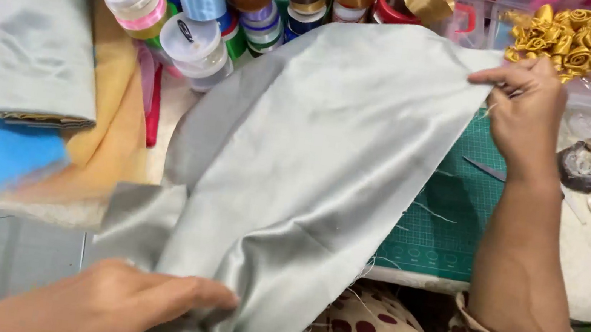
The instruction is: Measuring, marking, and cutting a piece of silver fabric on a green cutting mat using a ruler, pencil, and scissors.
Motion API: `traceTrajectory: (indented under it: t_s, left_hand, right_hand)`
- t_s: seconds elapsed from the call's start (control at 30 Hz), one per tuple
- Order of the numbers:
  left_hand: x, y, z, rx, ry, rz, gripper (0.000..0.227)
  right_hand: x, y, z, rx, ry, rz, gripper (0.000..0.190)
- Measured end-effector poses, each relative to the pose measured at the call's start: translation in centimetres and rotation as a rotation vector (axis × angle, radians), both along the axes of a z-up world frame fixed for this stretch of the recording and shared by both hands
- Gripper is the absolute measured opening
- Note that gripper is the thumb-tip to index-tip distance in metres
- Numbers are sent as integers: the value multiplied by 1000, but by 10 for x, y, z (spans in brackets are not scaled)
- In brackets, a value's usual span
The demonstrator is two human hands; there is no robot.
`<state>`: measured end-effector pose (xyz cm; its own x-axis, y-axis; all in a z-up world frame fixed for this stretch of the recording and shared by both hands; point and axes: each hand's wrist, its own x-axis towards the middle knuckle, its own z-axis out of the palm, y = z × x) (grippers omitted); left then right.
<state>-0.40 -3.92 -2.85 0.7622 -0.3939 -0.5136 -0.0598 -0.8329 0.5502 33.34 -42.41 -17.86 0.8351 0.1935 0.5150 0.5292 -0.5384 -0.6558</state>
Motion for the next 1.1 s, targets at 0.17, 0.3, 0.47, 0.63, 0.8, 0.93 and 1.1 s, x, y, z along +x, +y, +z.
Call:
traceTrajectory:
  t_s: [0.17,0.3,0.47,0.63,0.8,0.93,1.1]
  left_hand:
    - [66,-34,-83,-479,-115,-186,43]
    - [90,-30,-148,-155,231,-214,65]
    - [78,9,-153,-46,292,-246,60]
    - [49,20,-140,417,396,50,75]
    - [50,44,-118,-38,232,354,93]
    - [79,92,-214,181,-607,709,65]
    - [134,113,-264,409,-611,881,65]
  right_hand:
    - [27,-10,-85,-72,88,-24,53]
    - [45,-31,-135,-333,123,-51,43]
    - [-3,-49,-137,-500,199,-14,36]
    - [-76,-51,-135,-503,91,95,22]
    - [-121,-29,-112,-423,122,26,39]
    - [-157,12,-104,-684,238,98,71]
    - [-167,7,-119,-793,282,47,76]
